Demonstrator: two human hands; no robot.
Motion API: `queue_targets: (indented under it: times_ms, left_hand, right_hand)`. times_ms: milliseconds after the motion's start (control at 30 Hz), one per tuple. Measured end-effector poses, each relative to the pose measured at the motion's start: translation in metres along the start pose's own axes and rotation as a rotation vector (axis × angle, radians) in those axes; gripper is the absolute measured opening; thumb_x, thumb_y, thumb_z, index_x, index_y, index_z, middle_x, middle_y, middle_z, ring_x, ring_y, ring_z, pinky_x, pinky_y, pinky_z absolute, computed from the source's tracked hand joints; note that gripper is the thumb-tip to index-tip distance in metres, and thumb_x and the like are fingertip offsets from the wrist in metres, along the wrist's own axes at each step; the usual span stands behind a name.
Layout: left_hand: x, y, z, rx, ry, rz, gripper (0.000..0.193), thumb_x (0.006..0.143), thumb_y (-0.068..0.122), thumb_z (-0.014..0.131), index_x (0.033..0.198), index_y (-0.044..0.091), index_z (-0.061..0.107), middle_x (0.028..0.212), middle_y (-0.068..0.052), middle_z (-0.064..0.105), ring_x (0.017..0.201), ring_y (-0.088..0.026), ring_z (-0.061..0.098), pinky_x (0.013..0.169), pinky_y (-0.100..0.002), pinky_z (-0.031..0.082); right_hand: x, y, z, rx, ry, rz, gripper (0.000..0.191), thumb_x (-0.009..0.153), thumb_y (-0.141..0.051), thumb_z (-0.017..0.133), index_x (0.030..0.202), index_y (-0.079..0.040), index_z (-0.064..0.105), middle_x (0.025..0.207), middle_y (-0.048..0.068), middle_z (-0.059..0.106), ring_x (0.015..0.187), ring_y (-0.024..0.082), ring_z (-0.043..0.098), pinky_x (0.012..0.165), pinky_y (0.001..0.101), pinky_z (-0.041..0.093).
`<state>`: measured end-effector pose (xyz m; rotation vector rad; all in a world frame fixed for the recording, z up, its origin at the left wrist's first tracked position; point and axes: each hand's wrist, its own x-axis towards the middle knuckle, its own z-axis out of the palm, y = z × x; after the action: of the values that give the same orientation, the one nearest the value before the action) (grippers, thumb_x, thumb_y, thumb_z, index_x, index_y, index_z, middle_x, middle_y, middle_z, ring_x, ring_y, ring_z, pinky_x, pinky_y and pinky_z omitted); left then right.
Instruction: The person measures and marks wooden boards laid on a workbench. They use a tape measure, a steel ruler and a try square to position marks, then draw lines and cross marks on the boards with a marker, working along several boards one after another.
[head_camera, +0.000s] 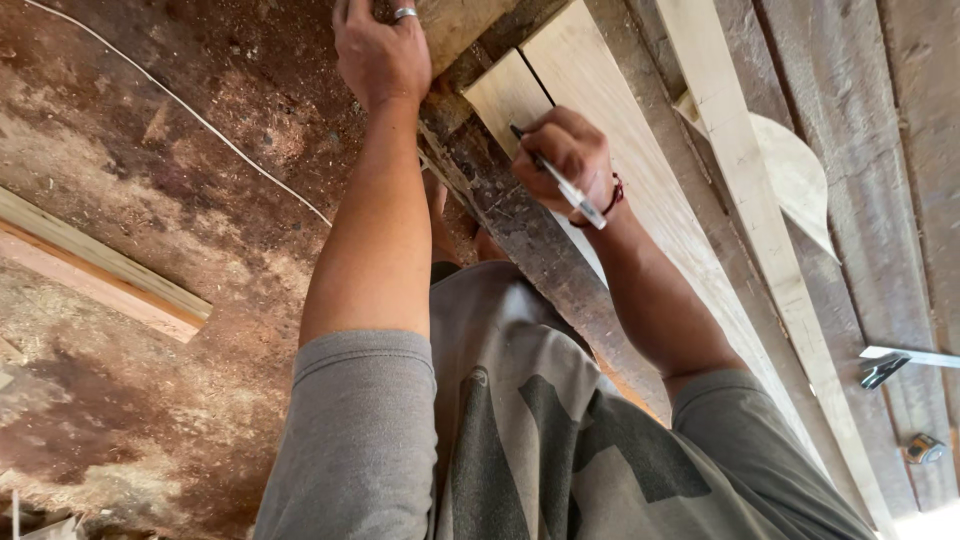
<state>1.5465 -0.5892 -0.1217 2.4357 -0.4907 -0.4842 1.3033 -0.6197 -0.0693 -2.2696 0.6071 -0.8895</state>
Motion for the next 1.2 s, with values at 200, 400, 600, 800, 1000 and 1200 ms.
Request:
queue_targets:
  times_ms: [200,400,600,800,1000,1200]
  left_hand:
    - [-0.003,0.004,-0.007,0.056,0.037,0.106,0.035,0.097,0.039,0.066,0.113,0.009,0.066,0.123,-0.014,0.068,0.092,-0.026,0.079,0.078,-0.042,0.066]
    - [-0.004,0.01,-0.012,-0.003,-0.006,0.066,0.034,0.098,0.038,0.066,0.115,0.009,0.064,0.128,-0.014,0.068,0.098,-0.026,0.079,0.084,-0.039,0.069]
    - [-0.003,0.011,-0.01,0.035,0.06,0.058,0.04,0.092,0.042,0.073,0.114,0.009,0.068,0.129,-0.019,0.066,0.099,-0.032,0.076,0.082,-0.044,0.065]
    - [-0.001,0.006,-0.008,-0.016,0.077,0.145,0.029,0.1,0.036,0.068,0.109,0.008,0.072,0.125,-0.018,0.066,0.094,-0.028,0.076,0.075,-0.039,0.065]
    - [0.001,0.006,-0.007,-0.114,0.012,0.075,0.036,0.1,0.044,0.06,0.103,0.01,0.073,0.119,-0.01,0.07,0.092,-0.02,0.078,0.077,-0.034,0.068]
    - [0.0,0.011,-0.009,-0.045,0.04,0.106,0.033,0.101,0.04,0.062,0.099,0.008,0.073,0.113,-0.01,0.07,0.09,-0.021,0.073,0.072,-0.036,0.062]
  right_hand:
    - [-0.006,-0.013,-0.01,0.008,-0.065,0.004,0.016,0.084,0.007,0.069,0.08,-0.004,0.057,0.08,0.012,0.066,0.07,0.022,0.07,0.057,0.0333,0.059]
    - [0.007,-0.002,-0.002,0.0,-0.037,0.002,0.013,0.088,0.005,0.069,0.082,-0.004,0.06,0.081,0.013,0.068,0.068,0.021,0.07,0.052,0.0317,0.057]
    - [-0.001,0.005,-0.011,0.072,-0.094,0.002,0.02,0.09,0.002,0.068,0.076,-0.006,0.057,0.075,0.012,0.067,0.065,0.019,0.069,0.049,0.0303,0.056]
    - [0.006,0.018,-0.006,0.105,-0.078,-0.015,0.018,0.094,0.003,0.072,0.082,-0.006,0.062,0.082,0.013,0.07,0.069,0.018,0.071,0.055,0.0286,0.058]
    - [0.011,0.034,-0.043,-0.072,0.072,0.135,0.015,0.088,0.005,0.07,0.079,-0.003,0.061,0.079,0.011,0.071,0.064,0.018,0.069,0.052,0.0299,0.056]
    - [0.019,0.029,-0.062,-0.047,-0.016,0.207,0.011,0.085,0.004,0.071,0.085,-0.002,0.061,0.09,0.014,0.069,0.079,0.025,0.072,0.068,0.036,0.06]
